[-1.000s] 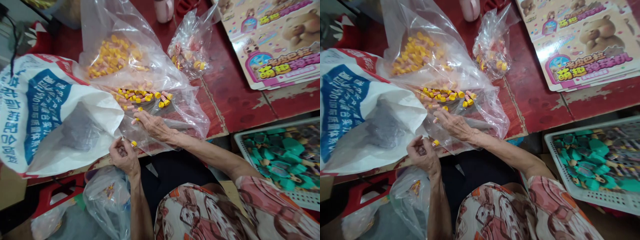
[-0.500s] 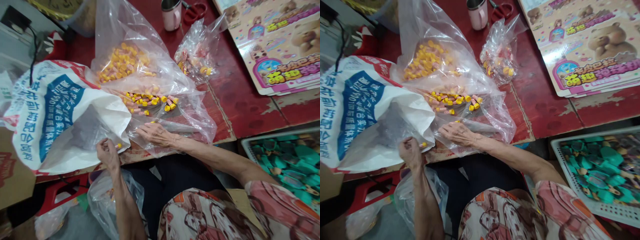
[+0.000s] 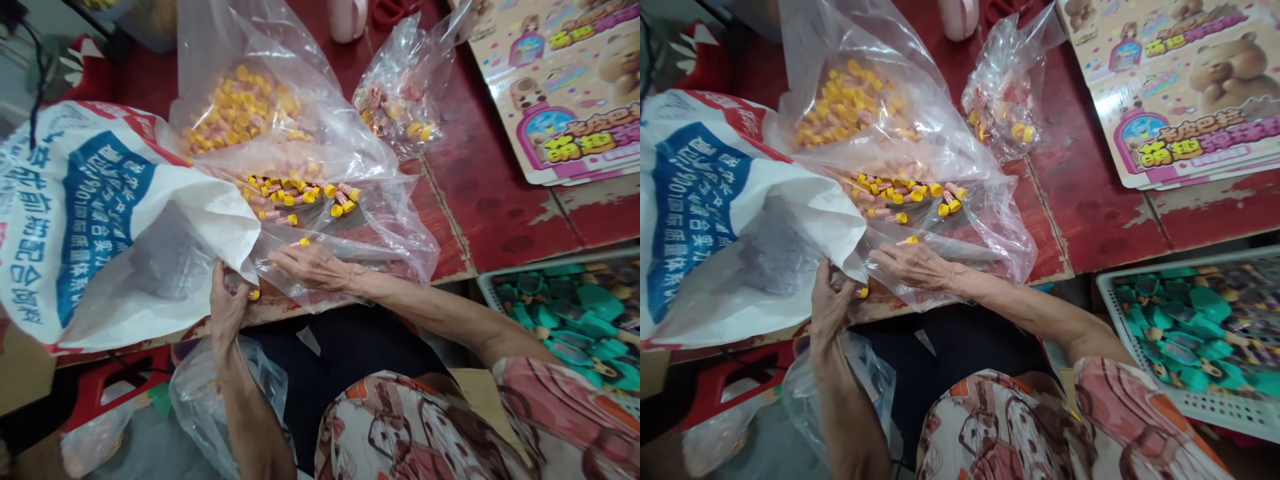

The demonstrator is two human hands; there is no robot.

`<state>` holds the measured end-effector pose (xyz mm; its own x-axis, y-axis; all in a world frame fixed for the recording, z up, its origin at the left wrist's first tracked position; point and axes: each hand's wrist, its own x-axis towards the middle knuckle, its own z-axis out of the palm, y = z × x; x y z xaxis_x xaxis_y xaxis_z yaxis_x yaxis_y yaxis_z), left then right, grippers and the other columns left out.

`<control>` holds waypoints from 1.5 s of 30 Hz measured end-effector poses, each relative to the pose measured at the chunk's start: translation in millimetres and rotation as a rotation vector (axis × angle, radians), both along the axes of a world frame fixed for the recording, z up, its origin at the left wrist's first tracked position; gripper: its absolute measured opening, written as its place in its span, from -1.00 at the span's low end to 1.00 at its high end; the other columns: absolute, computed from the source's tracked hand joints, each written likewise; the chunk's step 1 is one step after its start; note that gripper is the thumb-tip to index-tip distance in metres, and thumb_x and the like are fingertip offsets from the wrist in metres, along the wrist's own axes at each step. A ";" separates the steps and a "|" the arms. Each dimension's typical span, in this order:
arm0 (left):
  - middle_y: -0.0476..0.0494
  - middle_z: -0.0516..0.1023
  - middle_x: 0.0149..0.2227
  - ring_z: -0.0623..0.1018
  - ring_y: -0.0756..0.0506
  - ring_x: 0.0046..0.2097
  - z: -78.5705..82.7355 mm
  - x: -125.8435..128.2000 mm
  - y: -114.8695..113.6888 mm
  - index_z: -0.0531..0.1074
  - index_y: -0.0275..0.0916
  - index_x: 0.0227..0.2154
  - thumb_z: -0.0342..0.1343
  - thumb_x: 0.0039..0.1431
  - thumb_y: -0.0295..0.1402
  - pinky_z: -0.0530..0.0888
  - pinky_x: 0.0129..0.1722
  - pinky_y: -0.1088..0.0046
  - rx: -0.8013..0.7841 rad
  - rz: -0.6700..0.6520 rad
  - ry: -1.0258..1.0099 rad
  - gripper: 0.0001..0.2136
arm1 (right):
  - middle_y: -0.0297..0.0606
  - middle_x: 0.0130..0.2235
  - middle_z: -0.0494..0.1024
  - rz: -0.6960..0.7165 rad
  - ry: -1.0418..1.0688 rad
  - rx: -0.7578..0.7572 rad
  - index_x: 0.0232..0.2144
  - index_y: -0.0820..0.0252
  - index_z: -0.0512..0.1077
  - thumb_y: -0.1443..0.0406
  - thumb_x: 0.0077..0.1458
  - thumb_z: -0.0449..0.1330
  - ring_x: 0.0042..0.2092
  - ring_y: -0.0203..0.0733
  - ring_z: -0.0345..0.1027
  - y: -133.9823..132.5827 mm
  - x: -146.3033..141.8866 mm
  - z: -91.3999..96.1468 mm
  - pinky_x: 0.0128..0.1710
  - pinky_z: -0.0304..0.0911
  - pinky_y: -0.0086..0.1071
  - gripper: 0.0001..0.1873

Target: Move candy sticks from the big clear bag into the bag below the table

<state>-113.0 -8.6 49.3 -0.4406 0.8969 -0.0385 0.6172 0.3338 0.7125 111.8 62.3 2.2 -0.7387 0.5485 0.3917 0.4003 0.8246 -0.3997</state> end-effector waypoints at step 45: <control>-0.10 0.62 -0.25 0.59 -0.07 -0.31 8.4 81.8 -23.1 0.52 -0.20 -0.15 0.30 0.29 0.00 0.51 -0.32 0.44 0.150 0.057 0.066 -0.65 | -0.23 -0.05 0.64 -0.023 0.102 -0.402 -0.03 0.22 0.50 0.28 0.61 0.06 -0.04 -0.18 0.48 6.3 1.0 11.9 -0.11 0.30 -0.36 -0.78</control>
